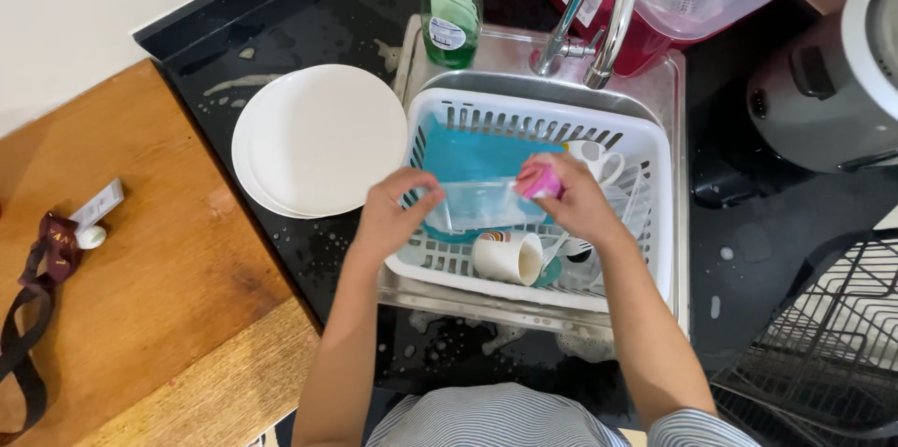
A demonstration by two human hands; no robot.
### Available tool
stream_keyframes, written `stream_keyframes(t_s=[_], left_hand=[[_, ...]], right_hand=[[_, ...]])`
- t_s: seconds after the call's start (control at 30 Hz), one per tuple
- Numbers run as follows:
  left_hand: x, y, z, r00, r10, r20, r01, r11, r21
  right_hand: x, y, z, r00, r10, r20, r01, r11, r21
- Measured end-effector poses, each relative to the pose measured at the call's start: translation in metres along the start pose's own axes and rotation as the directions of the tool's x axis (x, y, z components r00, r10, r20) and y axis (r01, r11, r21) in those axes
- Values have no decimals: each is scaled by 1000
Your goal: Washing various dishes including plates, mugs, and plastic containers in a kitchen sink using a sponge.
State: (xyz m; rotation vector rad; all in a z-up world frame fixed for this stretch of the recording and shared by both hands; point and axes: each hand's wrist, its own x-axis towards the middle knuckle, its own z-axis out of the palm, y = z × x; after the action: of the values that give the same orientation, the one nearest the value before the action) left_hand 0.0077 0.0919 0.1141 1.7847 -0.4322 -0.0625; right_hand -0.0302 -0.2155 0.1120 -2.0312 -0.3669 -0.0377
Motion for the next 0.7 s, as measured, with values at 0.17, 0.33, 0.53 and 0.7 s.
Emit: stream_keyframes(t_s=[0.17,0.33,0.53,0.7], left_hand=[[-25,-9,41,984,7,-176,-20,997,-77],[-47,2,76,911,7,-413,-50,994,-94],[-52,10,71,865,154,-477,-174,985,2],[-45,6,37,842,294,-453,-238,955,177]], right_hand=[[5,-8,33,902,-189,-388,-3,896,-444],[-1,-4,92,712,-168,-682,-58,954,-295],[-21,29,160,778,453,-435,-38,725,687],[-27,30,166,882,405,-239,-113,675,729]])
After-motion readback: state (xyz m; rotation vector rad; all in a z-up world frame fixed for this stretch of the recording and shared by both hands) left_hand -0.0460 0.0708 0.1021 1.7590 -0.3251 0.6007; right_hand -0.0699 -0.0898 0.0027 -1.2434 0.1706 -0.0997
